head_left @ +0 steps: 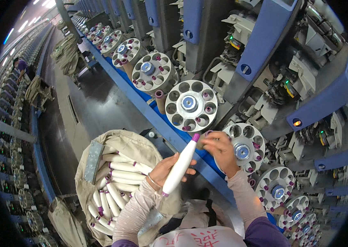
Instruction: The person repeatedly picks up white spools with purple ends from a large sack and places them into slots on rotating circular holders attached to a textile machine. The person handles the spools one at a time and continues loading them throughout the clip.
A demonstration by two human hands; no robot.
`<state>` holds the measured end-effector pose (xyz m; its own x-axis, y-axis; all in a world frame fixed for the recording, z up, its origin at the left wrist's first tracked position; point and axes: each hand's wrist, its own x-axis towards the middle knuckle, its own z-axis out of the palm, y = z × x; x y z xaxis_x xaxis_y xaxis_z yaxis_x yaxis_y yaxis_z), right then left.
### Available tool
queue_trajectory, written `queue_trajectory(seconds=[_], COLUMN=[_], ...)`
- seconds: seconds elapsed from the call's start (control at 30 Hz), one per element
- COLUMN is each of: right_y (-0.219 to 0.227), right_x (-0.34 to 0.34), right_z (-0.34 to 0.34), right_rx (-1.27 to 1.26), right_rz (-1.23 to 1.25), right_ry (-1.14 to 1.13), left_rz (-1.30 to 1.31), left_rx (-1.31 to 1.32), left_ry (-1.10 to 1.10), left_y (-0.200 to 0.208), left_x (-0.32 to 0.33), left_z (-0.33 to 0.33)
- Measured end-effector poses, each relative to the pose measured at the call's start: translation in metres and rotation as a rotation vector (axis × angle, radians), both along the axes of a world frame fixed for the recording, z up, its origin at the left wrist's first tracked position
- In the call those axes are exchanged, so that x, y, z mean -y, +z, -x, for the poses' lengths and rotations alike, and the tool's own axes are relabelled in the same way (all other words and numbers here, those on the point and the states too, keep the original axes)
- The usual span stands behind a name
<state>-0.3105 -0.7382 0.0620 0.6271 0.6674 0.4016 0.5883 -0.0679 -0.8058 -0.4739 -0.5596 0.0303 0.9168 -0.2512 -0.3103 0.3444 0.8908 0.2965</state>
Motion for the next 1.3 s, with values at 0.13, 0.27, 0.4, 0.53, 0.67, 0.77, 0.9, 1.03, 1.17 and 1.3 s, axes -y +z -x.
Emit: queue_trajectory(seconds=[0.13,0.27,0.4,0.53,0.67,0.77,0.9,1.03,1.17,1.3], right_y=[0.021,0.009,-0.003,0.002,-0.035,-0.071,-0.079,-0.026,0.004,-0.018], right_x=[-0.017,-0.023,0.009,0.096,0.156,0.166,0.168,0.196,0.187,0.150], right_z=[0.015,0.030,0.021,-0.032,-0.028,-0.005,-0.006,-0.047,-0.057,-0.043], right_rx=[0.248,-0.066,-0.383,-1.199,-0.588,-0.141,0.272,-0.046,-0.985,-1.085], right_rz=[0.159,-0.028,-0.223,-1.220,-0.333,0.279,0.920,0.138,-0.725,-0.894], right_ry=[0.154,0.171,-0.211,-0.139,-0.207,-0.249,-0.163,0.094,0.171,-0.021], left_rz=[0.059,0.431,0.093,-0.531,-1.205,-1.150,-1.105,-1.664,-2.123,-2.057], left_rx=[0.075,0.006,0.049,0.241,0.630,0.720,0.585,0.514,0.743,0.573], left_ry=[-0.151,-0.316,-0.493,-0.378,0.223,0.483,0.484,0.383,0.213,0.446], left_y=[-0.006,-0.010,-0.006,-0.007,-0.016,-0.021,-0.026,-0.040,-0.048,-0.031], left_x=[-0.020,-0.019,-0.013,-0.008,0.025,0.071,0.121,0.133,0.128,0.130], left_z=[-0.002,-0.007,-0.013,-0.029,-0.067,-0.114,-0.169,-0.164,-0.145,-0.122])
